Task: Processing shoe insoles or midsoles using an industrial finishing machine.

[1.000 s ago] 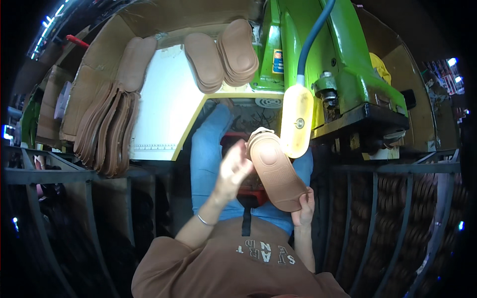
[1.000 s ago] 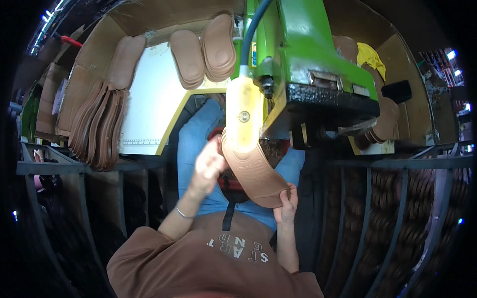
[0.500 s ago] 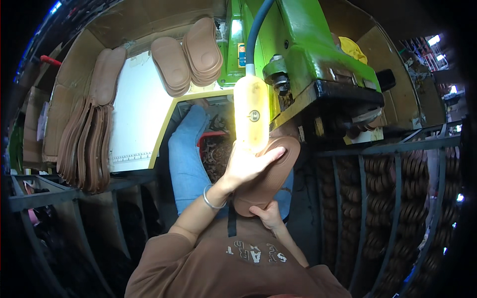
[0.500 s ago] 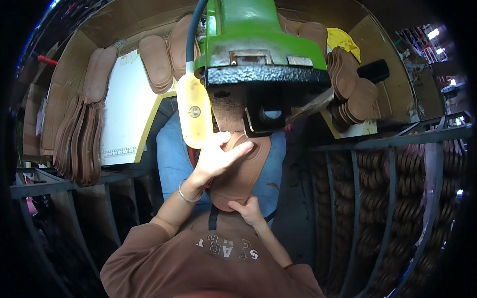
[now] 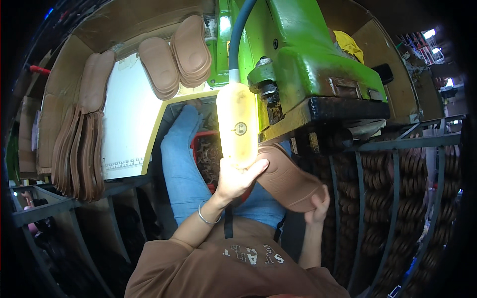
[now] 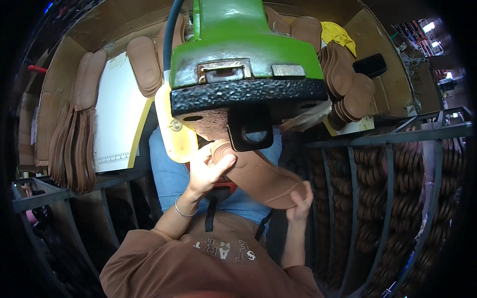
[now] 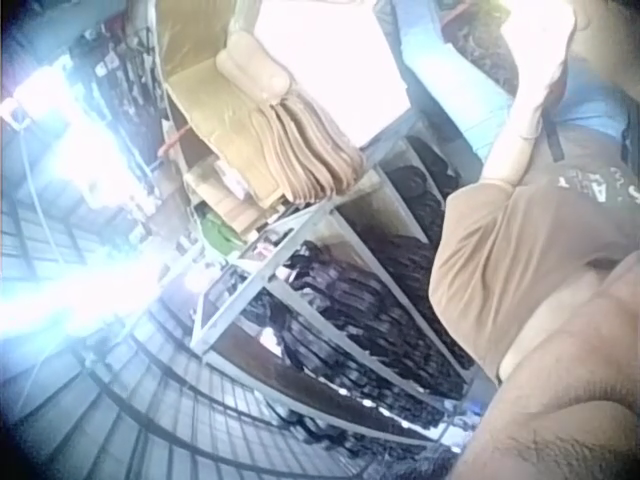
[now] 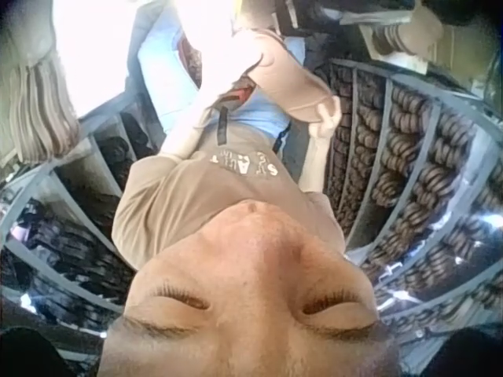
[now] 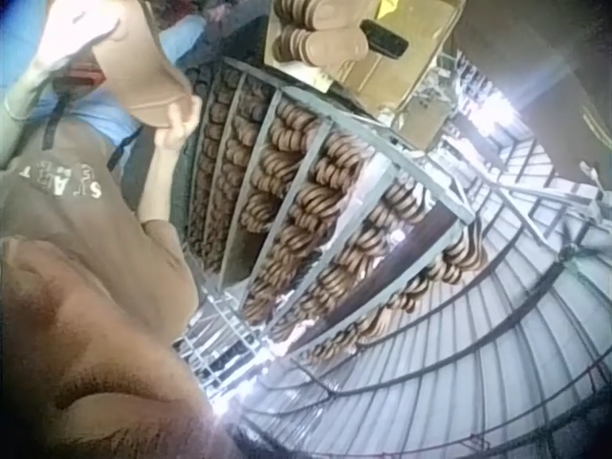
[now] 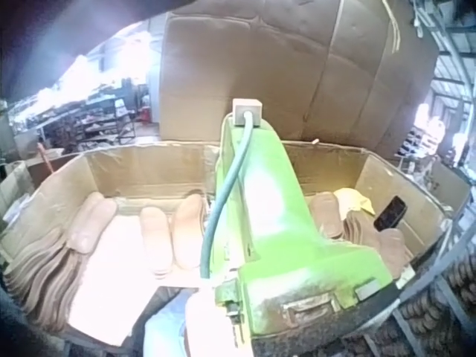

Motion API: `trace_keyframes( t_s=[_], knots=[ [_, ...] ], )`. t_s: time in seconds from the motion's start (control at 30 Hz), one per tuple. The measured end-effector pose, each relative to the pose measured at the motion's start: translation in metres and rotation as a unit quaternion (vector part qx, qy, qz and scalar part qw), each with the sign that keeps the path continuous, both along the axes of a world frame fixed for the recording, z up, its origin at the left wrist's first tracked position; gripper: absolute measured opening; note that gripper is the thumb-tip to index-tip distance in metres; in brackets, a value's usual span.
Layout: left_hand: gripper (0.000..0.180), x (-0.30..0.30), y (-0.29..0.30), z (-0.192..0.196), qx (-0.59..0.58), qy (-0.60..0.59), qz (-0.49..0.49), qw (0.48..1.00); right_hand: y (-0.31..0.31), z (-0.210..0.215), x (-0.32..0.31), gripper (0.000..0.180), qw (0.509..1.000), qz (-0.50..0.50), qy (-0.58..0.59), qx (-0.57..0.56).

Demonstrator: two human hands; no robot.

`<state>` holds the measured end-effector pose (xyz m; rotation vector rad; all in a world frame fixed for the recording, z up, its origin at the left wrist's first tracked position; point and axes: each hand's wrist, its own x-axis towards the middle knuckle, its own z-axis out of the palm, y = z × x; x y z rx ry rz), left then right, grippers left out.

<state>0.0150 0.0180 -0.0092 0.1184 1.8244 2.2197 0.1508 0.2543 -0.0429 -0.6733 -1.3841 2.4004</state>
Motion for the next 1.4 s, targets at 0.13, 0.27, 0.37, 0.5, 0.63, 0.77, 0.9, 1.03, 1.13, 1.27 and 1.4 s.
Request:
trace_keyframes(
  t_s=[0.13,0.27,0.37,0.5,0.63,0.77,0.9,1.03,1.13,1.27,1.4],
  knots=[
    [0.026,-0.004,0.001,0.001,0.003,0.038,-0.016,0.999,0.026,0.027,-0.051,0.032,0.997,-0.035,0.046,0.050],
    [0.021,-0.009,-0.005,0.011,-0.024,0.052,-0.023,0.998,0.032,0.051,-0.107,0.027,0.995,-0.010,0.077,0.070],
    [0.016,-0.013,-0.016,0.012,0.025,0.026,0.005,0.999,0.032,0.044,-0.129,0.028,0.996,-0.006,0.080,0.025],
    [0.025,-0.021,-0.046,0.024,0.015,0.077,0.009,0.997,0.025,0.016,-0.137,0.035,0.997,0.015,0.073,-0.023],
    [0.025,-0.025,-0.079,0.021,-0.004,0.095,0.015,0.995,-0.010,0.013,-0.134,0.031,0.994,0.056,0.090,-0.010],
    [0.029,-0.020,-0.108,0.016,0.025,0.018,0.061,0.998,-0.047,0.016,-0.124,0.029,0.988,0.046,0.138,-0.047],
    [0.030,-0.004,-0.135,0.008,0.022,-0.039,0.083,0.996,-0.081,0.027,-0.124,0.032,0.997,0.039,0.070,-0.018],
    [0.028,0.024,-0.162,-0.008,0.012,-0.080,0.081,0.993,-0.104,0.033,-0.128,0.037,0.988,0.115,0.087,0.047],
    [0.025,0.049,-0.165,-0.014,-0.004,-0.122,0.037,0.992,-0.104,0.043,-0.135,0.038,0.972,0.191,0.079,0.115],
    [0.032,0.041,-0.137,-0.008,-0.189,-0.050,-0.230,0.953,-0.103,0.044,-0.142,0.038,0.950,0.232,0.111,0.177],
    [0.041,0.002,-0.035,0.025,-0.102,0.085,-0.066,0.989,-0.104,0.045,-0.138,0.039,0.958,0.211,0.131,0.144]
  ],
)
